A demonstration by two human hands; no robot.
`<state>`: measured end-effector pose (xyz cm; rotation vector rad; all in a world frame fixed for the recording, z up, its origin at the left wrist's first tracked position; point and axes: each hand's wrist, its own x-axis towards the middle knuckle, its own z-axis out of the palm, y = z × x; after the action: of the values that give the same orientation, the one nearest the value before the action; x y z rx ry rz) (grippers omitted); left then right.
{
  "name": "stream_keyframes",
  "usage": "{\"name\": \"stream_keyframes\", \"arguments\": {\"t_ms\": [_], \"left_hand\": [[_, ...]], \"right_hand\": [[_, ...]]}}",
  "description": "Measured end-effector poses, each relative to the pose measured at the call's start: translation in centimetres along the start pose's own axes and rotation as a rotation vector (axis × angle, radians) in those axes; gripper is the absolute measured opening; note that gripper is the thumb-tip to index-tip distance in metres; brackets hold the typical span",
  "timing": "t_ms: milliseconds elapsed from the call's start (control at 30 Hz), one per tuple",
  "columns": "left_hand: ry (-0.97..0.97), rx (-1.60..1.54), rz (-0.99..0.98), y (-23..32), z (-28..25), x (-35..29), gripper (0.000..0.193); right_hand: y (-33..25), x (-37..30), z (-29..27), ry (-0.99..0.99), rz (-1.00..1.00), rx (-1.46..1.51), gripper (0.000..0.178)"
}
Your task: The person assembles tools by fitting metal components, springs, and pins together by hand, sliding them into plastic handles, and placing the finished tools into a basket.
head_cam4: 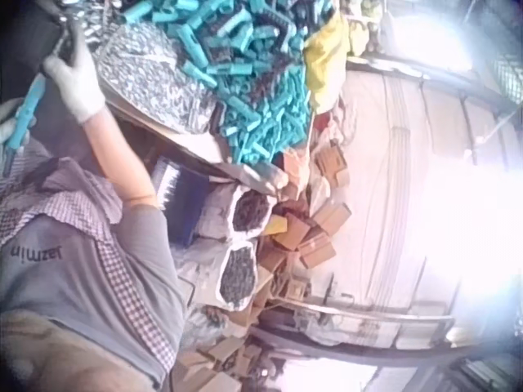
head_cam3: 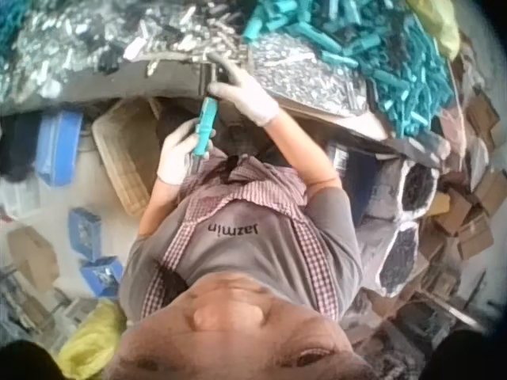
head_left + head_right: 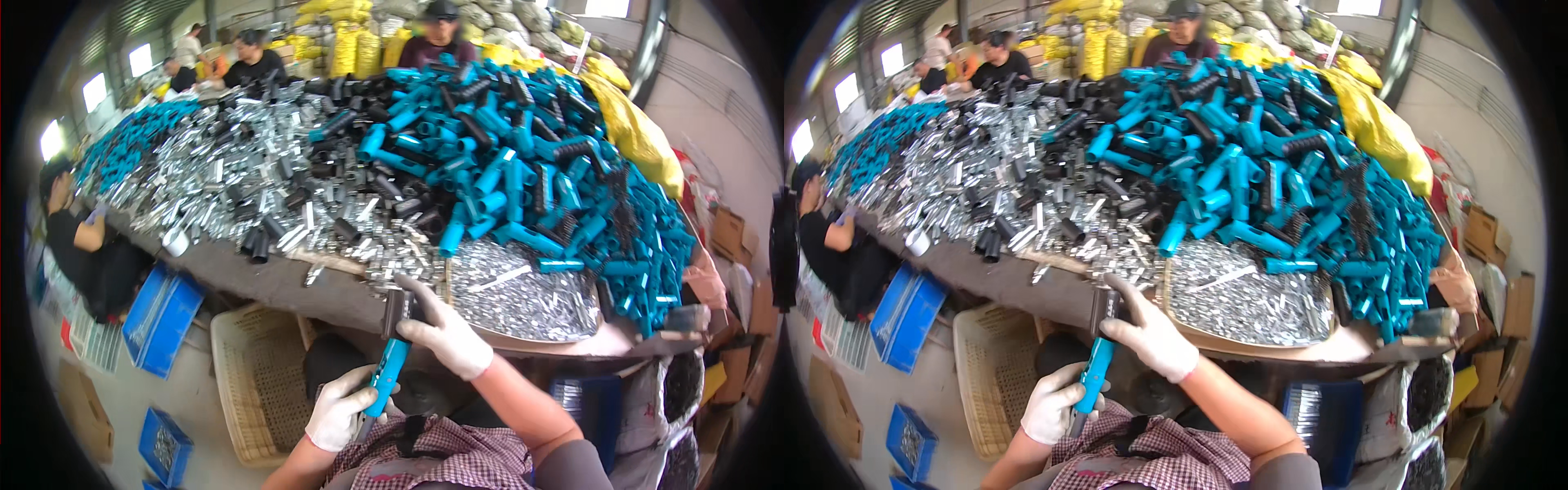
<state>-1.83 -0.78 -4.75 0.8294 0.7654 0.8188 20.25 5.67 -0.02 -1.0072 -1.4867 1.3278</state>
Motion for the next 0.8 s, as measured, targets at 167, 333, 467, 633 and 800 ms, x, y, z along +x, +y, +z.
{"name": "stream_keyframes", "arguments": {"t_ms": [167, 333, 467, 633, 800], "left_hand": [[-0.022, -0.162, -0.091, -1.4, 2.8, 1.0, 0.051], [-0.187, -0.280, -0.175, -2.6, 3.7, 2.2, 0.053], [-0.203, 0.191, -0.004, -1.7, 6.5, 1.7, 0.075], [-0.152, 0.703, 0.140, -2.9, 6.9, 1.6, 0.081], [-0.192, 0.855, 0.221, -2.5, 7.7, 2.3, 0.071]], "right_hand": [[2.2, -5.2, -1.1, 0.086, 0.025, 0.407, 0.072], [2.4, -9.8, -1.0, 0.196, 0.044, -0.041, 0.066], [0.9, -11.4, -2.3, 0.252, -0.298, -0.680, 0.056], [-0.9, -12.4, -7.1, -0.033, -0.324, -0.605, 0.032], [0.9, -10.4, -15.8, 0.710, -0.317, -1.060, 0.009]]}}
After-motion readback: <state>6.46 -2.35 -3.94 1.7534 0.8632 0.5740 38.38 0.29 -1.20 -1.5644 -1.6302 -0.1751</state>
